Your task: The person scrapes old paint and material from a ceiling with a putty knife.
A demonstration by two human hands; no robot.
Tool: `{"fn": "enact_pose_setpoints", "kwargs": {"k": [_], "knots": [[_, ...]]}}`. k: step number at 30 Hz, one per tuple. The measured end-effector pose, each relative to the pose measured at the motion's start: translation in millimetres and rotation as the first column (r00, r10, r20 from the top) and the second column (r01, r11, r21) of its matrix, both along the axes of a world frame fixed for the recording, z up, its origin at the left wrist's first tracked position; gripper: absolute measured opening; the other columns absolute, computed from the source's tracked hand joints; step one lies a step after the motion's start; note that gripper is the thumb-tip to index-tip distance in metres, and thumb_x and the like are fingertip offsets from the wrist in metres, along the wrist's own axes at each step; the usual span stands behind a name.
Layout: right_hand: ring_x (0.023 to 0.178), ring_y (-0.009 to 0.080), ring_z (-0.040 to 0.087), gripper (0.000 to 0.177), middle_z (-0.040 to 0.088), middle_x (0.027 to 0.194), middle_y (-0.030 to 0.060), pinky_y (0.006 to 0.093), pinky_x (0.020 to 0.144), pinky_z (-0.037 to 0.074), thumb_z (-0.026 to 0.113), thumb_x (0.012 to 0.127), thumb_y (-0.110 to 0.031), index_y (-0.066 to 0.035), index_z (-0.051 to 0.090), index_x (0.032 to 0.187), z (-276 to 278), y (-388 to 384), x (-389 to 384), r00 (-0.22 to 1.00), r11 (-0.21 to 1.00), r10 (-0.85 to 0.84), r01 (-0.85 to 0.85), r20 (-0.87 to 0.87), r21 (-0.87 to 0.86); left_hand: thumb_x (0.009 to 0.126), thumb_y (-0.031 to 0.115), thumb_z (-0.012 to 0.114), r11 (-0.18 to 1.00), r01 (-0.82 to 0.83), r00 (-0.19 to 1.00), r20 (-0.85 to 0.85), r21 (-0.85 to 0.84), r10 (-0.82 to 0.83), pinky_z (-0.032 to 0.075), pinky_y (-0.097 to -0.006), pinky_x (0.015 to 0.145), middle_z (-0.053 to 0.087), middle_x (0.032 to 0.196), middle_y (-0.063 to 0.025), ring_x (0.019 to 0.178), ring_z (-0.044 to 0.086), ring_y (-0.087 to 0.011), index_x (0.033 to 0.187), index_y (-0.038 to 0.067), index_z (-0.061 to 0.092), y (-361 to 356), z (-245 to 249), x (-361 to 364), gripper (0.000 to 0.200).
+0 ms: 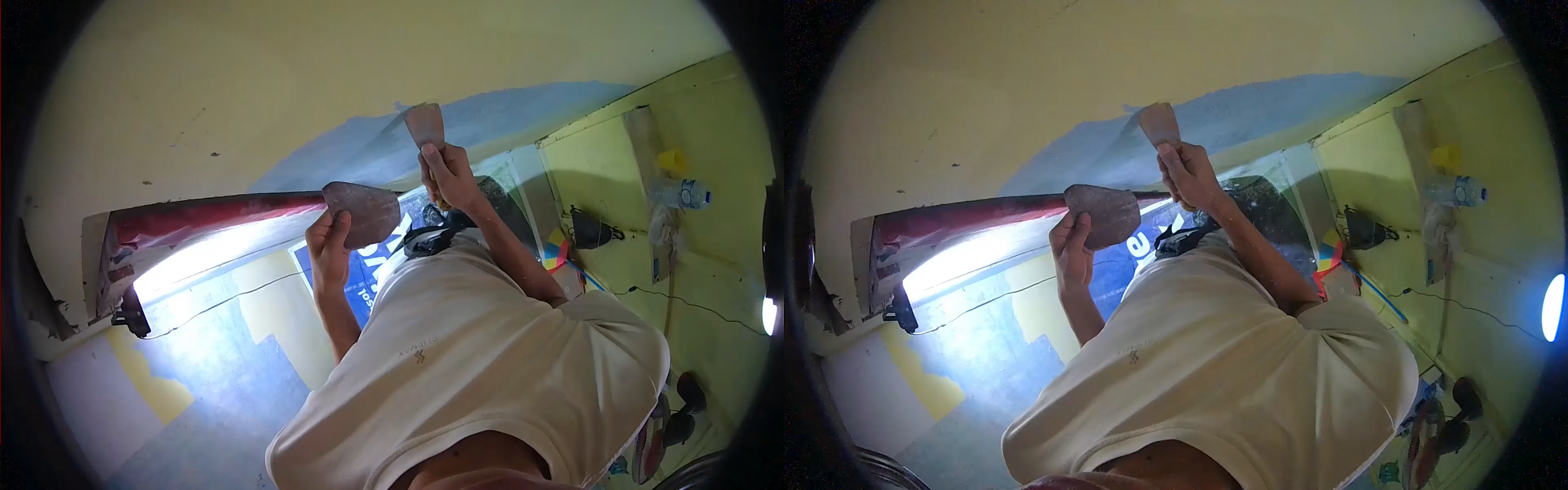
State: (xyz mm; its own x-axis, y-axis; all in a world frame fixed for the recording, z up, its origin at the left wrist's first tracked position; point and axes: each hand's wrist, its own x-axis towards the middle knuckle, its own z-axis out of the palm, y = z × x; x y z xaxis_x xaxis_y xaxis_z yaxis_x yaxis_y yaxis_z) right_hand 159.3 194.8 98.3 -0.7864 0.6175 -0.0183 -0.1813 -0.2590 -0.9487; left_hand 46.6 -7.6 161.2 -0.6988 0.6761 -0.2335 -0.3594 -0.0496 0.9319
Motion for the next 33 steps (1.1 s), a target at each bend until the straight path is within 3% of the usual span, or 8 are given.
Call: {"fn": "enact_pose_setpoints", "kwargs": {"k": [3, 4, 14, 17, 20, 25, 29, 33], "knots": [[0.039, 0.0069, 0.044, 0.051, 0.045, 0.05, -0.0003, 0.0249, 0.035, 0.035, 0.047, 0.102, -0.044, -0.005, 0.05, 0.07, 14, -1, 3, 1.0, 1.0, 0.007, -0.007, 0.006, -0.011, 0.097, 0.01, 0.057, 0.998, 0.068, 0.997, -0.03, -0.012, -0.069, 0.053, -0.0317, 0.085, 0.068, 0.107, -0.0096, 0.095, 0.065, -0.0154, 0.117, -0.005, 0.062, -14, -22, -14, 0.025], [0.039, 0.007, 0.044, 0.051, 0.045, 0.05, -0.0003, 0.0248, 0.035, 0.035, 0.047, 0.102, -0.044, -0.004, 0.05, 0.07, 5, 0, 3, 1.0, 1.0, -0.02, 0.02, -0.001, 0.023, 0.097, 0.008, 0.057, 0.996, 0.084, 0.996, 0.005, -0.013, -0.084, 0.052, -0.0375, 0.093, 0.067, 0.115, -0.0103, 0.106, 0.064, -0.0203, 0.12, -0.003, 0.062, -17, -21, -16, 0.026], [0.04, 0.0072, 0.044, 0.05, 0.047, 0.052, -0.0002, 0.0248, 0.036, 0.035, 0.047, 0.102, -0.045, -0.004, 0.051, 0.073, -8, 4, 3, 0.999, 0.999, -0.034, 0.034, -0.006, 0.029, 0.097, 0.008, 0.057, 0.993, 0.111, 0.993, 0.028, 0.026, -0.112, 0.053, -0.0389, 0.091, 0.066, 0.114, -0.0101, 0.104, 0.064, -0.0193, 0.12, -0.003, 0.061, -13, -20, -22, 0.025], [0.041, 0.0069, 0.044, 0.05, 0.046, 0.054, 0.0, 0.0246, 0.036, 0.036, 0.047, 0.102, -0.045, -0.004, 0.051, 0.073, 27, 9, 1, 1.0, 0.997, 0.014, -0.015, 0.006, 0.075, 0.097, 0.009, 0.057, 0.993, 0.113, 0.992, 0.054, 0.024, -0.114, 0.052, -0.038, 0.092, 0.066, 0.115, -0.0101, 0.105, 0.064, -0.0195, 0.12, -0.003, 0.061, -12, -16, -18, 0.026], [0.04, 0.0068, 0.044, 0.049, 0.045, 0.053, -0.0007, 0.025, 0.035, 0.035, 0.046, 0.103, -0.042, -0.003, 0.051, 0.073, -6, 12, 4, 1.0, 0.999, -0.014, 0.014, 0.013, 0.045, 0.097, 0.007, 0.057, 0.989, 0.144, 0.989, 0.026, 0.042, -0.145, 0.052, -0.0374, 0.092, 0.067, 0.114, -0.0101, 0.106, 0.063, -0.0196, 0.119, -0.004, 0.061, -10, -19, -25, 0.025], [0.04, 0.0064, 0.043, 0.043, 0.046, 0.053, -0.001, 0.0248, 0.035, 0.036, 0.047, 0.103, -0.033, -0.003, 0.05, 0.073, 34, 7, 2, 0.999, 1.0, 0.028, -0.029, 0.021, 0.013, 0.097, 0.006, 0.057, 0.989, 0.142, 0.989, 0.023, 0.027, -0.143, 0.052, -0.0373, 0.092, 0.067, 0.114, -0.0101, 0.104, 0.064, -0.0197, 0.121, -0.004, 0.061, -11, -29, -29, 0.026], [0.04, 0.0063, 0.042, 0.042, 0.045, 0.053, -0.0006, 0.0261, 0.035, 0.035, 0.048, 0.103, -0.032, -0.002, 0.05, 0.073, -12, 0, 1, 0.999, 0.999, -0.005, 0.004, 0.042, 0.045, 0.097, 0.011, 0.059, 0.996, 0.092, 0.996, 0.002, 0.008, -0.092, 0.052, -0.0343, 0.089, 0.068, 0.108, -0.0113, 0.098, 0.066, -0.0188, 0.117, -0.006, 0.062, -3, -17, -24, 0.026], [0.041, 0.0061, 0.045, 0.042, 0.044, 0.052, -0.0016, 0.0263, 0.035, 0.036, 0.046, 0.103, -0.031, -0.002, 0.05, 0.072, 3, 2, -3, 0.999, 0.998, 0.033, -0.034, 0.027, 0.046, 0.097, 0.012, 0.059, 0.993, 0.119, 0.993, 0.003, 0.023, -0.12, 0.053, -0.0357, 0.088, 0.068, 0.109, -0.0114, 0.099, 0.065, -0.0188, 0.116, -0.006, 0.062, -4, -22, -27, 0.026]]}}
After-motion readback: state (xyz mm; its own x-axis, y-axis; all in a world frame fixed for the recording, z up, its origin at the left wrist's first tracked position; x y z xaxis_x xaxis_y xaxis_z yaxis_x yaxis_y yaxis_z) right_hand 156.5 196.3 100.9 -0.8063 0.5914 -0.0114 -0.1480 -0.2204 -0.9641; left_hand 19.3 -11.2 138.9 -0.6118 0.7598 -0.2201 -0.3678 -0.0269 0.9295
